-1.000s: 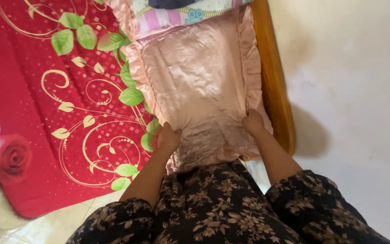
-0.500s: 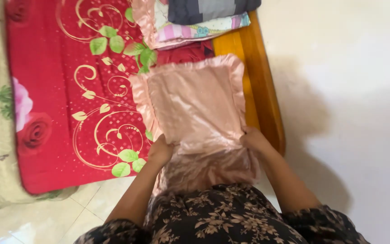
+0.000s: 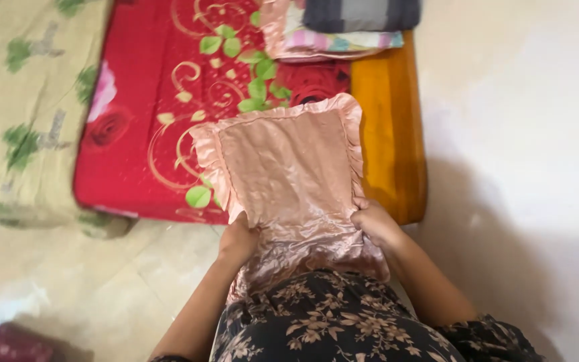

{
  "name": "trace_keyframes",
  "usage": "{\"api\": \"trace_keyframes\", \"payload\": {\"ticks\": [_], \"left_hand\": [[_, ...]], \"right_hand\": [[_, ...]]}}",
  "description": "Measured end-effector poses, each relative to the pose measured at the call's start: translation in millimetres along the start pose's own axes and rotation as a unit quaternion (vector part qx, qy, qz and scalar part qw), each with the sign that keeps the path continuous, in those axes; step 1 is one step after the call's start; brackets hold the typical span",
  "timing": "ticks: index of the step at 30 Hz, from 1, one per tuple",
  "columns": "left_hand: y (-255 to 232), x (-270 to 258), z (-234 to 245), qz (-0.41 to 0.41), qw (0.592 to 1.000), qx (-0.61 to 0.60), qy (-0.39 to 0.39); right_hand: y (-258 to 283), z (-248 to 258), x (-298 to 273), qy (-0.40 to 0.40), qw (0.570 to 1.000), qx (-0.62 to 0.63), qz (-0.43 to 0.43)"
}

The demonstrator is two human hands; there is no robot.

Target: Organising and tidying up various pieces of bedding including pillows, bolsters, and blankets.

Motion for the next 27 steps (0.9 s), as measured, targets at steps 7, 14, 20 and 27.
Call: {"api": "trace_keyframes", "payload": {"ticks": [7, 14, 20, 27], "left_hand": [[55.5, -64.6, -10.6, 0.031, 0.995, -0.047, -0.079], [127.9, -141.8, -32.6, 0.123, 0.983, -0.088, -0.106], [184.9, -231.0, -39.3, 0.211, 0.960, -0.129, -0.128], [247.8, -364.4, -47.6, 0.340, 0.908, -0.187, -0.159]], "right_hand": [[-11.6, -23.0, -5.0, 0.047, 0.997, -0.061, 0.021], [-28.2, -76.4, -13.4, 0.175, 0.975, -0.137, -0.008], [-38.4, -160.8, -49.4, 0.269, 0.944, -0.180, -0.063], [-80.2, -263.0, -105.8, 0.366, 0.900, -0.226, -0.075]]}}
Point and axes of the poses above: each hand's wrist, its own x-axis towards the middle knuckle, its own z-axis out of the back of the hand, y = z × x, the point moved 1 cm from there along x, towards the middle knuckle, and after that the axes turned 2 degrees about -y, right-handed, at the moved point
